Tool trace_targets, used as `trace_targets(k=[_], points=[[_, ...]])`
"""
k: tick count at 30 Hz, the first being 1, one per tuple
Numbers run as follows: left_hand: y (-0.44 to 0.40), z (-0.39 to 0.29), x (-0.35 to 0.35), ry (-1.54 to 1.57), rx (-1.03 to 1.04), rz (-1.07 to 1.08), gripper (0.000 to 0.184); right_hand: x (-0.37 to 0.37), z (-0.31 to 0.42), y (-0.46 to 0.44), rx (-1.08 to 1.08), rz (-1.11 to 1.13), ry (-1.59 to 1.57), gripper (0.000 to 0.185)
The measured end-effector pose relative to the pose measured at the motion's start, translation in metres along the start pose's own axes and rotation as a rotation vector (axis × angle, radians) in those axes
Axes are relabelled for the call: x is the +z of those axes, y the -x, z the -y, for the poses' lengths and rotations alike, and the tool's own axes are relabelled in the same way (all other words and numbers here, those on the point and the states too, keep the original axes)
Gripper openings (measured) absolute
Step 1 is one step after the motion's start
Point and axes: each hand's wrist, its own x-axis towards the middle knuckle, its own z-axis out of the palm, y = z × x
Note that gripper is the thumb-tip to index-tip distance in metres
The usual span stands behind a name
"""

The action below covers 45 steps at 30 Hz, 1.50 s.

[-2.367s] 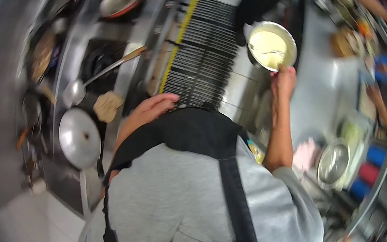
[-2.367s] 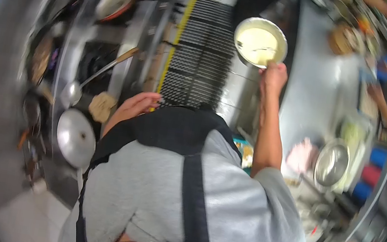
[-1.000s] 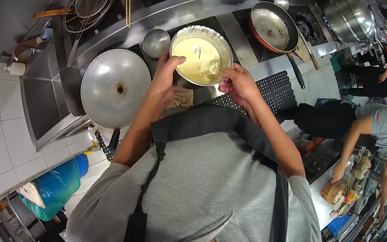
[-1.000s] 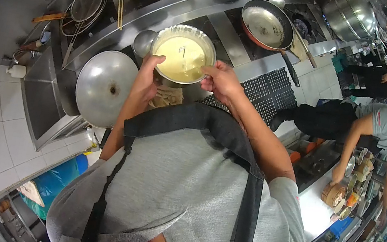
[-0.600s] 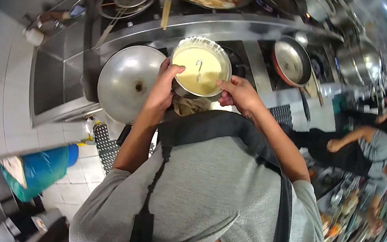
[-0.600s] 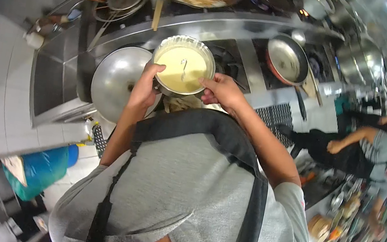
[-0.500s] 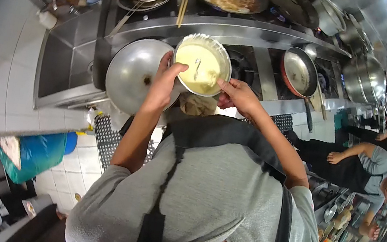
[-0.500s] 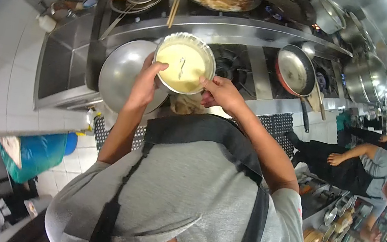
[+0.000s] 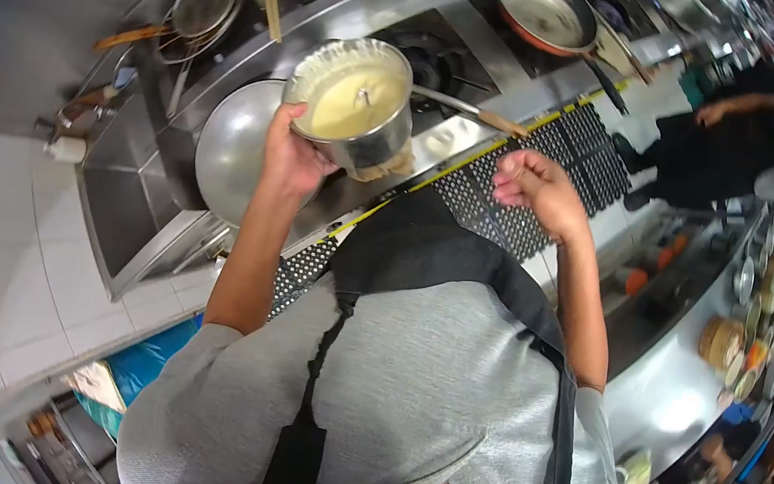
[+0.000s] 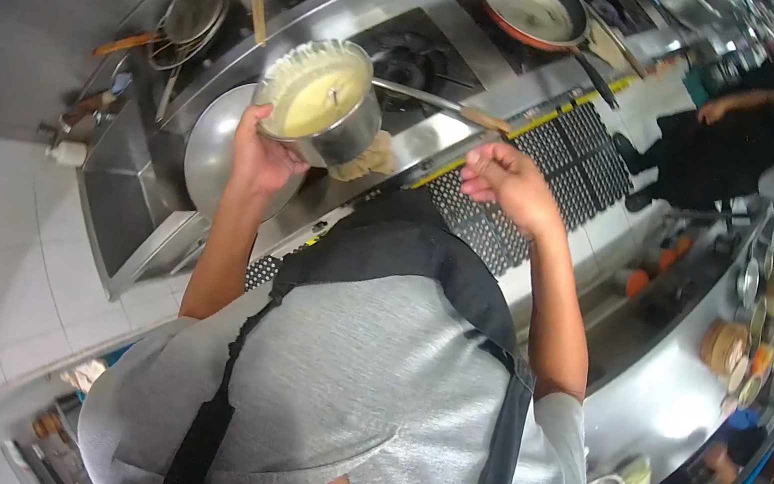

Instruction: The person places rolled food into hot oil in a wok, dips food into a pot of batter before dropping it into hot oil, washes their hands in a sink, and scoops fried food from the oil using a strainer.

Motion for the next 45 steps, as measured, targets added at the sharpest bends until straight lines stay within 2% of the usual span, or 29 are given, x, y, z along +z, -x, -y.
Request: trace_targets(k=[4, 6, 8, 11, 14, 15, 16, 17, 18, 19, 20, 21, 22, 24, 25, 27, 30, 33, 35, 36, 38, 39, 45], points=[[-0.031, 0.008, 0.031, -0.065, 0.096, -0.005, 0.072, -0.037, 0.011, 0.016, -0.074, -0.217, -0.026, 0.027], [-0.050, 0.011, 0.043, -0.057, 0.078, 0.013, 0.091, -0.049, 0.018, 0.017, -0.097, -0.275, -0.006, 0.027], [-0.060, 0.005, 0.054, -0.046, 0.061, 0.045, 0.095, -0.057, 0.025, 0.012, -0.116, -0.262, 0.002, 0.027], [-0.085, 0.006, 0.064, 0.177, -0.084, 0.109, 0.090, -0.068, 0.044, -0.001, -0.147, -0.243, 0.058, 0.028], [-0.099, 0.009, 0.084, 0.057, -0.049, 0.072, 0.085, -0.070, 0.076, -0.027, -0.170, -0.208, 0.141, 0.027], [-0.099, 0.010, 0.090, 0.055, -0.003, 0.083, 0.075, -0.069, 0.088, -0.038, -0.229, -0.204, 0.204, 0.025], [-0.108, 0.012, 0.093, 0.070, -0.004, 0.079, 0.075, -0.066, 0.099, -0.050, -0.288, -0.198, 0.266, 0.023], [-0.119, 0.016, 0.093, 0.052, 0.099, 0.116, 0.071, -0.059, 0.109, -0.062, -0.365, -0.239, 0.256, 0.020], [-0.127, 0.018, 0.094, 0.030, 0.200, 0.150, 0.067, -0.050, 0.119, -0.072, -0.354, -0.233, 0.263, 0.020], [-0.130, 0.016, 0.101, 0.028, 0.285, 0.174, 0.063, -0.042, 0.130, -0.082, -0.464, -0.258, 0.431, 0.020], [-0.134, 0.013, 0.108, 0.034, 0.282, 0.166, 0.063, -0.030, 0.144, -0.091, -0.576, -0.280, 0.597, 0.020], [-0.138, 0.009, 0.113, -0.064, 0.366, 0.165, 0.068, -0.011, 0.169, -0.092, -0.559, -0.293, 0.750, 0.022], [-0.143, 0.005, 0.114, -0.164, 0.450, 0.163, 0.072, -0.010, 0.165, -0.115, -0.739, -0.239, 0.913, 0.025], [-0.160, 0.004, 0.105, -0.185, 0.435, 0.176, 0.077, 0.011, 0.167, -0.145, -0.817, -0.163, 1.100, 0.025], [-0.161, 0.000, 0.106, -0.152, 0.356, 0.183, 0.077, 0.019, 0.161, -0.165, -0.810, -0.161, 1.101, 0.025], [-0.164, -0.006, 0.109, -0.077, 0.276, 0.201, 0.075, 0.031, 0.142, -0.213, -0.823, -0.070, 1.353, 0.022], [-0.164, -0.017, 0.115, -0.094, 0.418, 0.195, 0.077, 0.047, 0.142, -0.259, -0.430, 0.191, 1.775, 0.022], [-0.172, -0.025, 0.103, -0.111, 0.438, 0.161, 0.081, 0.060, 0.162, -0.267, -0.492, 0.359, 1.864, 0.019], [-0.171, -0.026, 0.093, -0.067, 0.385, 0.084, 0.083, 0.066, 0.159, -0.268, -0.985, 0.145, 1.609, 0.018], [-0.169, -0.029, 0.089, -0.059, 0.385, 0.071, 0.083, 0.071, 0.155, -0.271, -0.986, 0.162, 1.608, 0.018], [-0.169, -0.035, 0.085, -0.063, 0.358, 0.069, 0.082, 0.072, 0.148, -0.280, -0.868, 0.364, 1.647, 0.019], [-0.168, -0.037, 0.085, -0.040, 0.371, 0.060, 0.081, 0.070, 0.137, -0.289, -0.913, 0.399, 1.702, 0.020], [-0.172, -0.033, 0.082, -0.019, 0.336, 0.090, 0.082, 0.069, 0.135, -0.289, -0.902, 0.380, 1.720, 0.018]])
